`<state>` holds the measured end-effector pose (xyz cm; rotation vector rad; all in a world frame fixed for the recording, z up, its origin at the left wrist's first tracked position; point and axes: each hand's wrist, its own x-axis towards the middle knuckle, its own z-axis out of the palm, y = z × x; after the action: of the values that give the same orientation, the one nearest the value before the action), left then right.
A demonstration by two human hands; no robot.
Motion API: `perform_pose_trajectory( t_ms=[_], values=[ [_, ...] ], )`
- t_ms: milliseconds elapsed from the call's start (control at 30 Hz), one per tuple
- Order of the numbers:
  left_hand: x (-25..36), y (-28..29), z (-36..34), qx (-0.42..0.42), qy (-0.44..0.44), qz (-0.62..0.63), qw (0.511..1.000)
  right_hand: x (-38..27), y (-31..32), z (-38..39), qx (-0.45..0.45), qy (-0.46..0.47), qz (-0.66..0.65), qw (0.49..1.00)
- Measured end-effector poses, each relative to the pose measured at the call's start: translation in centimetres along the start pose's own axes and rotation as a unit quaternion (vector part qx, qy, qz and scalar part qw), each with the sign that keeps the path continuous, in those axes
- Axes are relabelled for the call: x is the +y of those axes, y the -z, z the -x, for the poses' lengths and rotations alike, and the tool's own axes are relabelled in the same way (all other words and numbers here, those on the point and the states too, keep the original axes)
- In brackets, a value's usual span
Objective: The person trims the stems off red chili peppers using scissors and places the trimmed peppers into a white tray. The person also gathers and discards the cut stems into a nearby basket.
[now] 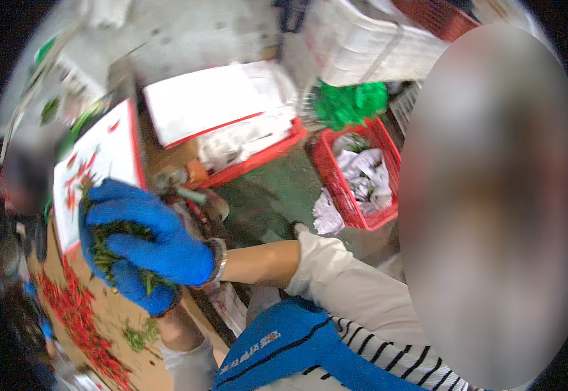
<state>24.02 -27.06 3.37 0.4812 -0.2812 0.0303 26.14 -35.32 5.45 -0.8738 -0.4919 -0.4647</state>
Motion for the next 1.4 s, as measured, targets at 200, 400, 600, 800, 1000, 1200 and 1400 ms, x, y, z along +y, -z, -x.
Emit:
perform_pose_trajectory(
  t_ms=[200,400,600,800,1000,1200,1400],
  values=[
    [-18.7,-9.8,1.2,-0.174,0.165,-0.272,0.932,-15.9,16.8,3.2,0.155,0.071,0.325,0.93],
    [-43.4,-12.0,5.9,-0.448,0.112,-0.421,0.78,-25.4,37.2,13.8,0.408,-0.047,0.4,0.82],
    [-39.7,-6.5,3.3,-0.343,0.169,-0.556,0.738,-28.1,49.6,26.9,0.456,-0.257,0.695,0.493],
    [-22.2,3.9,4.6,-0.294,0.078,-0.768,0.564,-16.6,41.6,17.8,0.184,-0.275,0.583,0.742],
    [-1.8,5.5,13.1,-0.007,-0.01,-0.918,0.396,-2.8,19.5,10.0,-0.364,-0.156,0.518,0.759],
    [8.7,9.3,24.1,0.316,0.093,-0.914,0.236,6.0,0.8,13.0,-0.622,-0.009,0.408,0.668],
    [20.8,16.8,24.6,0.412,0.027,-0.884,0.221,14.0,-8.2,15.7,-0.669,0.036,0.421,0.612]
  ],
)
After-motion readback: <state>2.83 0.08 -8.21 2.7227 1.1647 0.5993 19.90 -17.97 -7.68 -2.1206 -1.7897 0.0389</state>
